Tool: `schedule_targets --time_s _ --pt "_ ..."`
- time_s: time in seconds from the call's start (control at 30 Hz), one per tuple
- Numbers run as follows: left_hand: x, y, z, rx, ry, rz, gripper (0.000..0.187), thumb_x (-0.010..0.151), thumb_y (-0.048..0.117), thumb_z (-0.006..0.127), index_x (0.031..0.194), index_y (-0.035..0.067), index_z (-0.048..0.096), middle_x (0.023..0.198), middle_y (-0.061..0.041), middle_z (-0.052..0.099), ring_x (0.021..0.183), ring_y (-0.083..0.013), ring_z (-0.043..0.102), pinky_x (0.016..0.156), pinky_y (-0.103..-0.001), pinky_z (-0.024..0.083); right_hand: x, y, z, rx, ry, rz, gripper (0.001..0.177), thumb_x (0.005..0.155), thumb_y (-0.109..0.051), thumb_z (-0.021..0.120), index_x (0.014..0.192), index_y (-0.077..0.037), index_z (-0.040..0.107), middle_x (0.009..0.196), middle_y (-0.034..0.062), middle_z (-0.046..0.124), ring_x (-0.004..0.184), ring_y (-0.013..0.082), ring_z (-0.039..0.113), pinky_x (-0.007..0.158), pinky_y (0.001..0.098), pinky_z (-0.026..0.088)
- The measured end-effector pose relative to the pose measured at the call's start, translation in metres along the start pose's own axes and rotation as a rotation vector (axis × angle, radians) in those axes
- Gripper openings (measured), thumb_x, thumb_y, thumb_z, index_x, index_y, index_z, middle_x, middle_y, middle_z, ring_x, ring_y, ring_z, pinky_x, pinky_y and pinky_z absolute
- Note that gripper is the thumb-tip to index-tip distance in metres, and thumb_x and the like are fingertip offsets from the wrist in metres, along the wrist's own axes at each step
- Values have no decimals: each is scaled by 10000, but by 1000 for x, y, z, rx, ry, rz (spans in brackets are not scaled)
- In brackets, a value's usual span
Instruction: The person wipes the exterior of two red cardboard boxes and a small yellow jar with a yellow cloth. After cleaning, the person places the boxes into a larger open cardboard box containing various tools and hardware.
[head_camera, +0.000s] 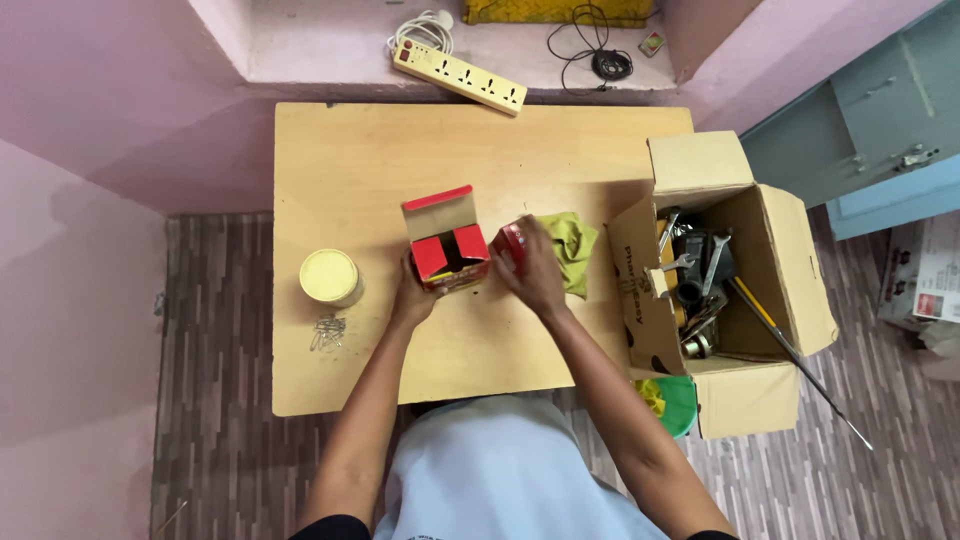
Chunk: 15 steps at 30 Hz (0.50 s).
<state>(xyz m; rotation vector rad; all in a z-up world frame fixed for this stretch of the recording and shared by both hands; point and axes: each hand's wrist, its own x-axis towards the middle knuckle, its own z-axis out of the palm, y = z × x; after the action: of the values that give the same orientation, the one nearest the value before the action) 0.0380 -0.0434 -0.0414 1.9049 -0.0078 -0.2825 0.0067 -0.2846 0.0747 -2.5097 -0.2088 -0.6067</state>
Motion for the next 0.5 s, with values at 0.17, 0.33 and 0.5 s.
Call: schedule_targets --time_s 0.17,0.33,0.5 --pt "-6 21 -4 10 -40 -130 1412 584 171 960 1587 69 -28 1490 -141 512 1363 -276 530 1132 -388 455 22 -42 18 86 -349 375 688 864 -460 792 1348 -59 511 1285 169 600 1154 335 635 946 462 537" --pt "-35 64 -24 28 106 45 1389 626 329 994 1568 14 23 1502 -233 397 1376 -343 455 1075 -454 449 24 -52 28 61 -228 271 717 732 -337 832 1286 -14 509 1193 210 587 1085 409 614 805 515 531" --pt "-47 88 -16 181 252 66 1022 819 403 844 1570 83 229 1434 -167 539 1300 -315 610 993 -434 562 20 -44 38 127 -167 425 506 876 -293 729 1263 0 586 1175 219 617 939 389 675 777 485 549"
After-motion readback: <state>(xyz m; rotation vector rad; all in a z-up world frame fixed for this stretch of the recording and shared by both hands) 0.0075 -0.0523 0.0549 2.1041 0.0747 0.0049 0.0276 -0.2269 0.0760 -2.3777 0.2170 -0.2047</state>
